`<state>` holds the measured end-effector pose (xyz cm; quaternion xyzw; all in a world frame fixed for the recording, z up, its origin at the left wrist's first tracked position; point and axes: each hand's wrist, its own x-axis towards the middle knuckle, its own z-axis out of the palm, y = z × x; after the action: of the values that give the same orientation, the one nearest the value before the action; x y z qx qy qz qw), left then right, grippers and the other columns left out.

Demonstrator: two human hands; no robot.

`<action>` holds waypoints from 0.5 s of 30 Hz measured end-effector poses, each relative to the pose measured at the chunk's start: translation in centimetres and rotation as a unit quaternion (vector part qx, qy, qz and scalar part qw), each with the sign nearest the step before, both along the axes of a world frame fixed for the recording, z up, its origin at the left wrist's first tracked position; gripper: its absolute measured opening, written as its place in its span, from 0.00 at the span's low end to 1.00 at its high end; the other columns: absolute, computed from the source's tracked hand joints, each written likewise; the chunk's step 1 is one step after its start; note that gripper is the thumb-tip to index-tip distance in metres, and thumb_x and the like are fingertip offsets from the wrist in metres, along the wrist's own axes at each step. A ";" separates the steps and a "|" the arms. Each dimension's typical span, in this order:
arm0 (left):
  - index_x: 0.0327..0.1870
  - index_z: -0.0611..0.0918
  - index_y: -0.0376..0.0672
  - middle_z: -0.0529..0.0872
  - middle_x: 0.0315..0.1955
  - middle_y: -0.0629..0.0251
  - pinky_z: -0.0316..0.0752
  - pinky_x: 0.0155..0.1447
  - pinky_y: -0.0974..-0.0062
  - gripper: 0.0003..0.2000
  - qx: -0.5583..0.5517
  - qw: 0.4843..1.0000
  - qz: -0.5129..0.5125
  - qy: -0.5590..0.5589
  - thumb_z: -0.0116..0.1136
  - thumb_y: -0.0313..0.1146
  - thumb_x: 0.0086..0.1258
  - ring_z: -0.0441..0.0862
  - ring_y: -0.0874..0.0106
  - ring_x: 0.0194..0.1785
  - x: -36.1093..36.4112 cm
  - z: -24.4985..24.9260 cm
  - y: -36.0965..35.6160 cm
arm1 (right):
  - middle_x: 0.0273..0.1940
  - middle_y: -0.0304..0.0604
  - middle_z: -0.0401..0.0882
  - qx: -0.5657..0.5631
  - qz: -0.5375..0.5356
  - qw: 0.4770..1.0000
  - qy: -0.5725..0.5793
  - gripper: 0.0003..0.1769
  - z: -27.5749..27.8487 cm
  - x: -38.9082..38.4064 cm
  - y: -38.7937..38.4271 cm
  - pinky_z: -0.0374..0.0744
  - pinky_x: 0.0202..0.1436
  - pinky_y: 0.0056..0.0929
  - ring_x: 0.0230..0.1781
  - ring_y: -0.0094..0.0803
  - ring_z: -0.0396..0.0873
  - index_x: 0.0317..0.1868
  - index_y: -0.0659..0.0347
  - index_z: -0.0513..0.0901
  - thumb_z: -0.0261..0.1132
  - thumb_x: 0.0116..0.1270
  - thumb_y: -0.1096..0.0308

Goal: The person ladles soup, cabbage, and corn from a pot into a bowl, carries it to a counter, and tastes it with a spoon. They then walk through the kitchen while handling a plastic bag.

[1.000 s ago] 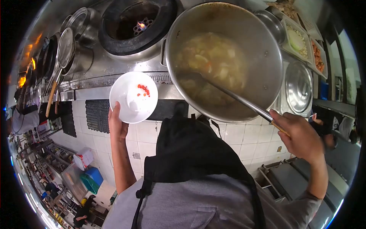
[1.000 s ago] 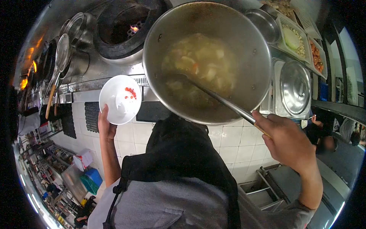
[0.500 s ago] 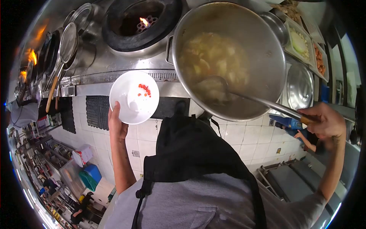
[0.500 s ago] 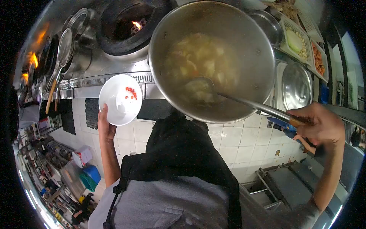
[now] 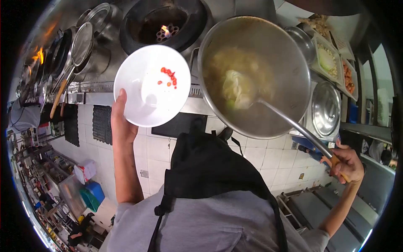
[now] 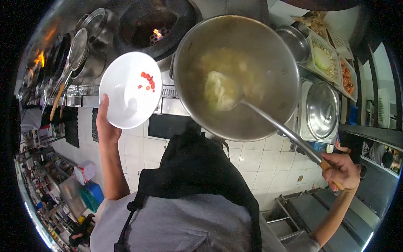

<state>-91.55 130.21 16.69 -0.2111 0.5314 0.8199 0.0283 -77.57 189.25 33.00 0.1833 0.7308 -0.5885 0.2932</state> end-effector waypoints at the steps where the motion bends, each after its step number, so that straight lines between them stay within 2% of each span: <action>1: 0.65 0.71 0.34 0.80 0.57 0.57 0.77 0.60 0.69 0.25 -0.007 1.000 -0.012 0.009 0.51 0.45 0.78 0.82 0.66 0.57 -0.7 1.1 0.8 | 0.21 0.47 0.77 0.007 0.002 1.000 0.012 0.31 0.7 0.0 -0.3 0.64 0.08 0.19 0.06 0.21 0.66 0.61 0.82 0.73 0.69 0.58 0.75; 5: 0.64 0.71 0.32 0.81 0.55 0.55 0.77 0.59 0.71 0.27 -0.035 0.997 -0.061 0.042 0.51 0.48 0.77 0.81 0.67 0.57 -3.4 2.6 3.5 | 0.23 0.50 0.79 0.066 0.006 0.997 0.031 0.36 5.2 -0.1 -1.5 0.64 0.07 0.16 0.07 0.20 0.67 0.61 0.84 0.71 0.72 0.59 0.67; 8: 0.64 0.71 0.30 0.81 0.55 0.52 0.77 0.60 0.70 0.29 -0.057 0.992 -0.089 0.070 0.51 0.50 0.77 0.81 0.67 0.58 -4.6 2.9 5.7 | 0.24 0.51 0.79 0.093 -0.042 0.989 0.107 0.36 8.3 2.3 0.7 0.65 0.06 0.16 0.07 0.20 0.67 0.61 0.83 0.71 0.72 0.59 0.66; 11: 0.66 0.70 0.30 0.80 0.57 0.50 0.77 0.61 0.68 0.30 -0.049 0.989 -0.123 0.068 0.50 0.50 0.77 0.81 0.65 0.59 -5.2 3.3 7.4 | 0.31 0.55 0.81 0.136 -0.039 0.981 0.135 0.39 12.0 3.5 2.0 0.65 0.05 0.16 0.08 0.20 0.68 0.61 0.82 0.72 0.74 0.60 0.58; 14: 0.66 0.69 0.30 0.80 0.57 0.50 0.77 0.62 0.68 0.30 -0.011 0.986 -0.160 0.046 0.49 0.51 0.77 0.81 0.65 0.59 -5.4 4.2 9.1 | 0.38 0.58 0.81 0.159 -0.026 0.962 0.222 0.40 12.9 5.3 4.2 0.64 0.06 0.15 0.09 0.20 0.68 0.61 0.81 0.70 0.74 0.61 0.54; 15: 0.68 0.68 0.32 0.79 0.59 0.50 0.77 0.62 0.67 0.31 -0.015 0.981 -0.187 0.052 0.47 0.52 0.78 0.80 0.64 0.60 -5.5 4.1 9.5 | 0.37 0.57 0.80 0.144 -0.011 0.960 0.240 0.39 13.0 5.4 4.8 0.63 0.04 0.15 0.08 0.20 0.67 0.63 0.78 0.68 0.73 0.62 0.56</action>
<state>-97.06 139.69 20.80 -0.0661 0.5744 0.8019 0.1503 -72.16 194.05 45.96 0.0849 0.8548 -0.5067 0.0726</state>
